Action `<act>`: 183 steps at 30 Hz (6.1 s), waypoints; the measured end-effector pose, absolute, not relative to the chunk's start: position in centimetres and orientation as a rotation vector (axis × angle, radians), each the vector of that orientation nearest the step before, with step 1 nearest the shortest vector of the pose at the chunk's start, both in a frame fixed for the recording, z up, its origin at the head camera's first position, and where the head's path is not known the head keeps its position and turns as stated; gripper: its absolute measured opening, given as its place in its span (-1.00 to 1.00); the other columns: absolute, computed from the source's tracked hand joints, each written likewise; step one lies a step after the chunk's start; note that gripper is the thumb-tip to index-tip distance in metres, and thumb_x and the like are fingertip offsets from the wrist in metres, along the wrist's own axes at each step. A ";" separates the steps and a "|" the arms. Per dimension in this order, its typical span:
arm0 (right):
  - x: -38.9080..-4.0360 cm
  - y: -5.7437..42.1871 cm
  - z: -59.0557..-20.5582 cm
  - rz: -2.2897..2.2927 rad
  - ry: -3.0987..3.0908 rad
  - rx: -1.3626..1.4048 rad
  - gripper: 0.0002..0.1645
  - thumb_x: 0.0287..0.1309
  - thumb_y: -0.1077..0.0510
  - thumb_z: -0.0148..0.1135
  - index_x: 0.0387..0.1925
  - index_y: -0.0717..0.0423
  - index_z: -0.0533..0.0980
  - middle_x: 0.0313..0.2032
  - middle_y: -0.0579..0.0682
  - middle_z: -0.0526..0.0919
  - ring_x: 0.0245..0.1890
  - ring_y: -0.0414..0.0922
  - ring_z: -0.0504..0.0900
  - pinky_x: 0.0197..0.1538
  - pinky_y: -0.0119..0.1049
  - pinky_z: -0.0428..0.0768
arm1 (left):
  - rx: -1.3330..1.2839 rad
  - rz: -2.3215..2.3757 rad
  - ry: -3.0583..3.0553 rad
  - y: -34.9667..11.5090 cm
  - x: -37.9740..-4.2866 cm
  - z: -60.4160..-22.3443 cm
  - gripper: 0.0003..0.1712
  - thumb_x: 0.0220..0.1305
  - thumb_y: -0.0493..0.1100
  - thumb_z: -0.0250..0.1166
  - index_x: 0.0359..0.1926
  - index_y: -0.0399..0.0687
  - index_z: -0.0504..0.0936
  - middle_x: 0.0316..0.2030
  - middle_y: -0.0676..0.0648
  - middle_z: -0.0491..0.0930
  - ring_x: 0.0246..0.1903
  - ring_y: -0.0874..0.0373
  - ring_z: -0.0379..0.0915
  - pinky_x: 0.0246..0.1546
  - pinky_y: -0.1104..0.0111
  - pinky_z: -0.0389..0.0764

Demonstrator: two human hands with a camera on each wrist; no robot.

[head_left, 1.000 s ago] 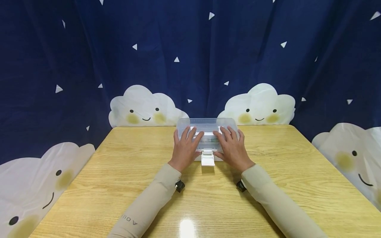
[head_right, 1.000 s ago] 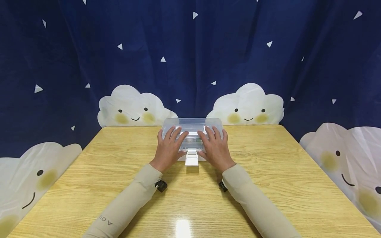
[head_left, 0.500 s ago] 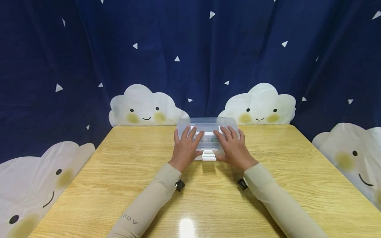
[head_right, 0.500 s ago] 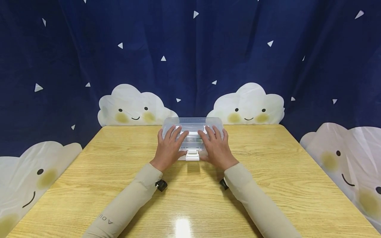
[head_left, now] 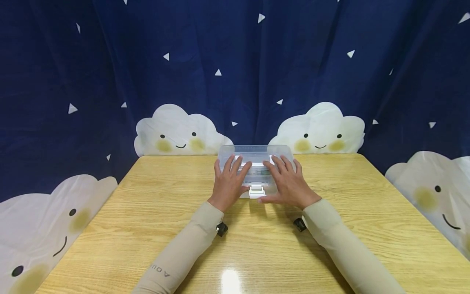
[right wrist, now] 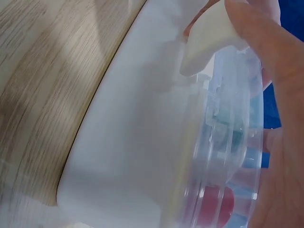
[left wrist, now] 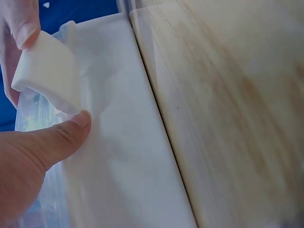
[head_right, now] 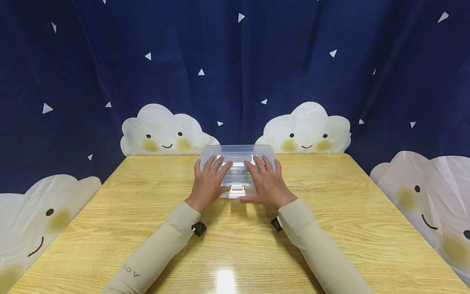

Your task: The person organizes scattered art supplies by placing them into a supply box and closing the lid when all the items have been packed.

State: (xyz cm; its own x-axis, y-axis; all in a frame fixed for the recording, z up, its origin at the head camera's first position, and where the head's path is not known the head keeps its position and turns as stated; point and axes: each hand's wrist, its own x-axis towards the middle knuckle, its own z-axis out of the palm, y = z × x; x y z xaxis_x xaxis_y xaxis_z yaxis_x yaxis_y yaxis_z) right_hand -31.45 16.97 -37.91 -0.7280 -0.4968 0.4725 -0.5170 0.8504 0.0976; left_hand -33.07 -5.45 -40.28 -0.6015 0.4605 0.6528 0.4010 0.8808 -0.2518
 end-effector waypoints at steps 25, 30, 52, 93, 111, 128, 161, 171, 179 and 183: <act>-31.3 16.0 -35.8 0.190 -2.710 0.636 0.02 0.01 -0.52 0.11 0.36 -0.02 0.32 0.33 0.15 0.28 0.31 0.17 0.18 0.19 0.34 0.10 | -0.625 0.079 -2.274 -5.6 -32.9 -40.3 0.00 -0.19 0.27 0.52 0.31 0.14 0.38 0.29 -0.16 0.37 0.32 -0.13 0.18 0.14 -0.30 0.18; -31.3 15.9 -35.6 0.176 -2.739 0.614 0.14 -0.13 -0.58 0.17 0.37 0.01 0.31 0.32 0.16 0.29 0.30 0.17 0.18 0.18 0.33 0.12 | -0.632 0.089 -2.254 -5.5 -33.0 -40.4 0.00 -0.21 0.28 0.53 0.29 0.13 0.39 0.27 -0.16 0.39 0.30 -0.14 0.21 0.13 -0.30 0.20; -31.2 15.6 -36.1 0.073 -2.754 0.617 0.43 -0.39 -0.74 0.11 0.39 0.11 0.21 0.38 0.20 0.19 0.36 0.21 0.08 0.22 0.40 0.01 | -0.618 0.104 -2.288 -5.5 -33.1 -40.3 0.00 -0.17 0.33 0.48 0.32 0.17 0.36 0.30 -0.14 0.36 0.33 -0.12 0.16 0.16 -0.28 0.17; -32.1 15.1 -37.6 0.175 -2.555 0.486 0.07 -0.14 -0.59 0.17 0.19 0.10 0.46 0.25 0.17 0.36 0.23 0.18 0.26 0.17 0.31 0.12 | -0.630 0.081 -2.277 -5.4 -33.1 -40.3 -0.02 -0.16 0.26 0.52 0.31 0.15 0.37 0.28 -0.13 0.38 0.32 -0.12 0.18 0.16 -0.29 0.15; -32.5 14.9 -37.9 0.154 -2.498 0.454 0.02 -0.18 -0.58 0.22 0.11 0.09 0.50 0.20 0.15 0.41 0.19 0.15 0.30 0.14 0.28 0.18 | -0.625 0.093 -2.259 -5.5 -33.2 -40.3 -0.01 -0.19 0.26 0.53 0.30 0.15 0.38 0.27 -0.13 0.40 0.31 -0.12 0.20 0.15 -0.28 0.19; -32.7 14.8 -38.1 0.167 -2.451 0.459 0.01 -0.24 -0.58 0.26 0.04 0.09 0.53 0.15 0.16 0.44 0.14 0.18 0.34 0.07 0.26 0.23 | -0.635 0.088 -2.255 -5.5 -33.1 -40.3 -0.02 -0.20 0.23 0.55 0.29 0.13 0.39 0.26 -0.13 0.41 0.30 -0.13 0.21 0.13 -0.28 0.20; -32.3 14.7 -37.8 0.172 -2.466 0.437 0.00 -0.28 -0.57 0.30 0.03 0.08 0.52 0.14 0.15 0.44 0.14 0.19 0.34 0.10 0.27 0.23 | -0.644 0.103 -2.411 -5.4 -32.1 -38.8 0.10 -0.23 0.26 0.54 0.38 0.15 0.29 0.31 -0.12 0.34 0.33 -0.11 0.16 0.13 -0.31 0.16; -32.4 14.6 -38.0 0.187 -2.470 0.440 -0.01 -0.25 -0.55 0.30 0.04 0.08 0.52 0.15 0.15 0.43 0.15 0.19 0.32 0.10 0.27 0.21 | -0.601 0.137 -2.564 -4.9 -31.9 -38.0 0.30 -0.40 0.45 0.50 0.42 0.17 0.20 0.36 -0.15 0.25 0.35 -0.15 0.07 0.07 -0.42 0.09; -32.4 14.5 -38.1 0.181 -2.483 0.435 0.00 -0.26 -0.57 0.29 0.05 0.08 0.51 0.16 0.15 0.43 0.16 0.18 0.32 0.12 0.26 0.20 | -0.538 0.140 -2.550 -4.5 -32.0 -38.5 0.29 -0.43 0.51 0.46 0.39 0.15 0.25 0.33 -0.15 0.27 0.35 -0.14 0.08 0.03 -0.45 0.11; -32.4 14.5 -38.2 0.186 -2.485 0.437 0.01 -0.26 -0.57 0.29 0.05 0.08 0.51 0.16 0.15 0.43 0.16 0.18 0.31 0.12 0.26 0.19 | -0.520 0.154 -2.520 -4.4 -31.9 -38.6 0.26 -0.41 0.52 0.45 0.36 0.14 0.28 0.31 -0.15 0.30 0.33 -0.14 0.11 0.02 -0.45 0.14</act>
State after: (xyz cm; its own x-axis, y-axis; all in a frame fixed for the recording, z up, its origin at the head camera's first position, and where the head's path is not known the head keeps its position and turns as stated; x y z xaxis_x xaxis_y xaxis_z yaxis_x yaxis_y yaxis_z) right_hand -32.45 14.50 -38.15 -0.7646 -0.2668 0.5867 -0.3509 0.9359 -0.0318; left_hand -31.92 -4.37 -38.64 -0.7698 0.3960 0.5005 0.3320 0.9183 -0.2158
